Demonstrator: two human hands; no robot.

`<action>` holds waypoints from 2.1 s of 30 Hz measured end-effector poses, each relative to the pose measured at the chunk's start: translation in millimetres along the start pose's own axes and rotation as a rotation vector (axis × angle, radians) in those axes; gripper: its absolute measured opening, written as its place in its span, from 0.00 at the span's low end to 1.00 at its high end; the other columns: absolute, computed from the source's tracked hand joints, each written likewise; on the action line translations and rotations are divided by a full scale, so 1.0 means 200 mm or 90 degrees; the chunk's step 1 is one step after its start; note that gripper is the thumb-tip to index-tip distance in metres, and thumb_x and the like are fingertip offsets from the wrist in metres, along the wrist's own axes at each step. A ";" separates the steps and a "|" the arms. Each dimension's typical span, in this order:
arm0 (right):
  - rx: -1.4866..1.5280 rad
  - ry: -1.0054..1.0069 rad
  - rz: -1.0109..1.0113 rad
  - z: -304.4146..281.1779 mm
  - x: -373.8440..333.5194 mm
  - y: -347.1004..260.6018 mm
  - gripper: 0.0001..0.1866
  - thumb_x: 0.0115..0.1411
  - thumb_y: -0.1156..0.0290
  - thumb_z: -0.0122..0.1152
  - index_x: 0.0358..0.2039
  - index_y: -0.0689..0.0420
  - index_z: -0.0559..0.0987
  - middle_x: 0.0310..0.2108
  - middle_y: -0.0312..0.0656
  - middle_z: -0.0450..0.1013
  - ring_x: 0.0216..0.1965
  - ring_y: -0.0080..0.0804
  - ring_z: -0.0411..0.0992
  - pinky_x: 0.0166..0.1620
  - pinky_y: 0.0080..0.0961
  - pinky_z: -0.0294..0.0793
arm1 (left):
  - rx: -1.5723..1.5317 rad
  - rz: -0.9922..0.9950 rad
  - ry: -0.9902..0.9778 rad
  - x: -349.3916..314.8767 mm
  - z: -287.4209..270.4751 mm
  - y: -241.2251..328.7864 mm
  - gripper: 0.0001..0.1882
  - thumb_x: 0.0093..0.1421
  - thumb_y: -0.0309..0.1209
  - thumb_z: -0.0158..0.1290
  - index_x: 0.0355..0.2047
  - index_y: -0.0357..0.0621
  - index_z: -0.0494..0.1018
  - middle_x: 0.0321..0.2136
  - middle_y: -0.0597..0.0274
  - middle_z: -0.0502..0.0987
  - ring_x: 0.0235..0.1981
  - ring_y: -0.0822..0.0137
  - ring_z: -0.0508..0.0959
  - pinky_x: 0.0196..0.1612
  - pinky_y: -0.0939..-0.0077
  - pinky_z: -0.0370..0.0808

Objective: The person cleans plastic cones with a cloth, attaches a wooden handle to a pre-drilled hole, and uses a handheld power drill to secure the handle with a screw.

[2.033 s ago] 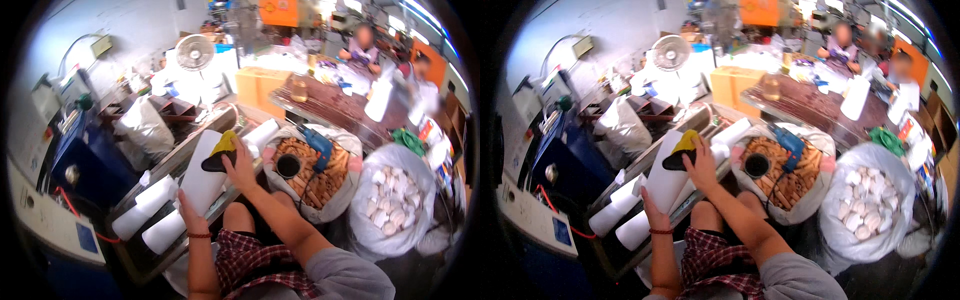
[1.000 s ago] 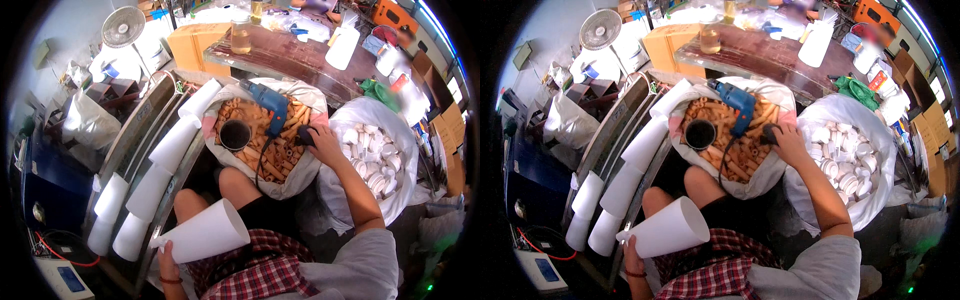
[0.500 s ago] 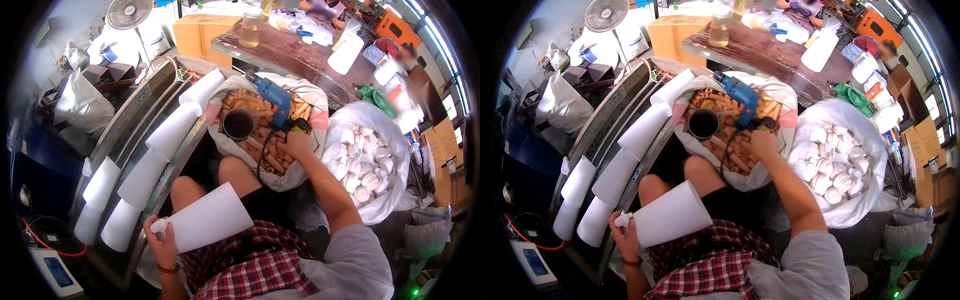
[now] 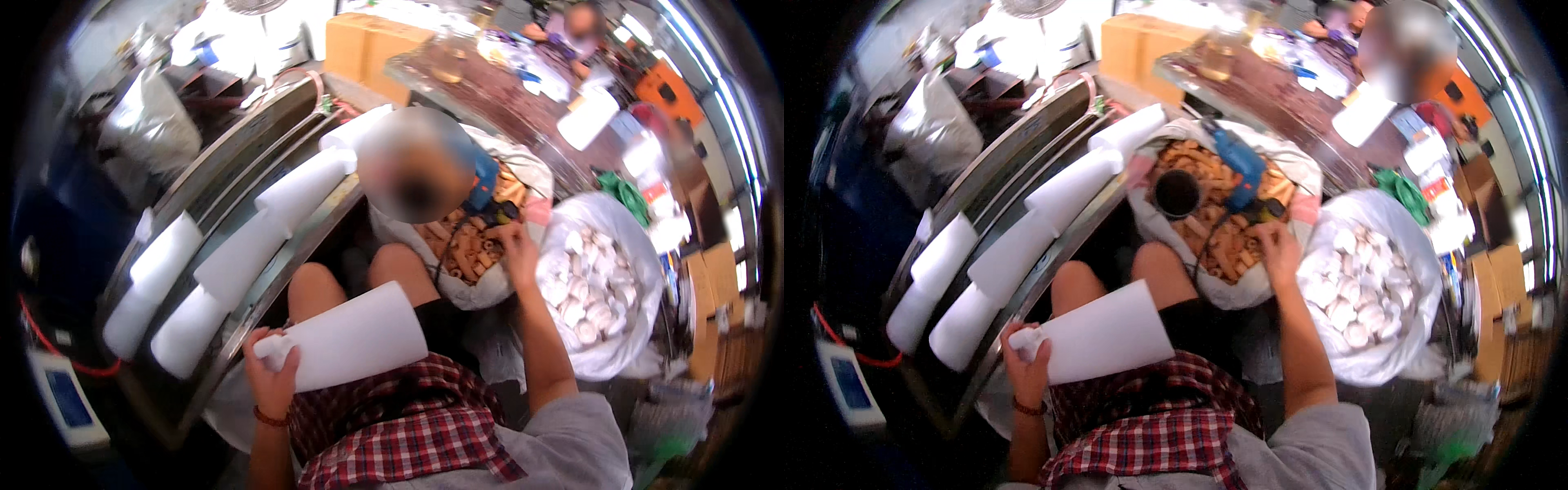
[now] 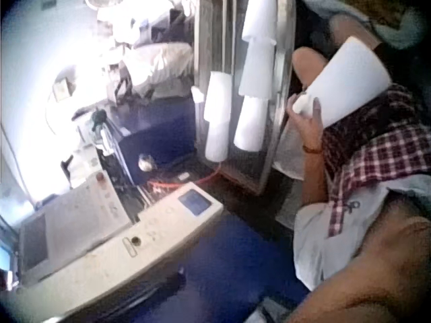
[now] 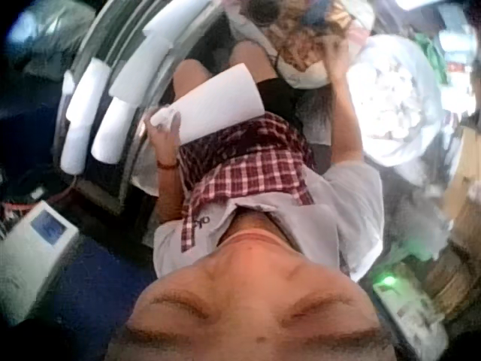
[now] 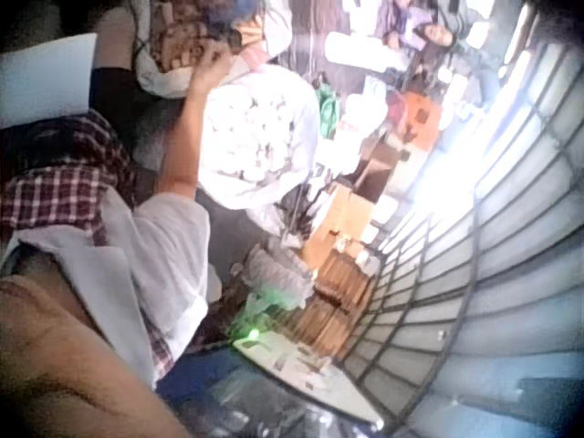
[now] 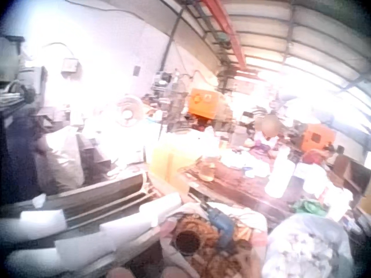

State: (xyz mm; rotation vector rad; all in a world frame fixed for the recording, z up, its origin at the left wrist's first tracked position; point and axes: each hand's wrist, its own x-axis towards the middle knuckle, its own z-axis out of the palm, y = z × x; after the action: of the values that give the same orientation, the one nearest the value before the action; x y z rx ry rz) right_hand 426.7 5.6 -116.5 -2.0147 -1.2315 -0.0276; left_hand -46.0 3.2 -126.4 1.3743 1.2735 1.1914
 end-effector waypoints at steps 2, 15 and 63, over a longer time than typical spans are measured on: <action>0.196 0.036 0.013 -0.06 0.03 -0.10 0.11 0.63 0.67 0.52 0.39 0.60 0.75 0.39 0.37 0.75 0.38 0.24 0.70 0.44 0.23 0.70 | 0.003 0.008 -0.005 0.01 0.02 0.01 0.28 0.48 0.27 0.62 0.47 0.38 0.62 0.39 0.56 0.73 0.43 0.65 0.73 0.51 0.70 0.67; 0.137 0.014 0.094 -0.08 0.33 0.20 0.17 0.62 0.60 0.52 0.44 0.59 0.68 0.25 0.43 0.71 0.23 0.32 0.73 0.26 0.24 0.71 | 0.003 0.016 0.014 0.01 0.03 0.00 0.24 0.47 0.27 0.62 0.43 0.40 0.64 0.38 0.58 0.72 0.41 0.64 0.73 0.46 0.69 0.69; -0.107 -0.574 -0.909 0.47 -0.41 -1.32 0.14 0.62 0.60 0.48 0.34 0.58 0.73 0.27 0.41 0.73 0.22 0.40 0.74 0.24 0.37 0.72 | 0.114 0.012 -0.124 0.05 0.03 0.02 0.44 0.35 0.37 0.71 0.49 0.40 0.56 0.44 0.51 0.69 0.47 0.55 0.72 0.49 0.64 0.70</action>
State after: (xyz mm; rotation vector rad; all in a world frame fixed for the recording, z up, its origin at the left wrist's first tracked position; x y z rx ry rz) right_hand 147.0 66.0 -58.8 -0.7871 -3.0531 0.0998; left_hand -38.7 13.7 -122.6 1.5952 1.2530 0.9473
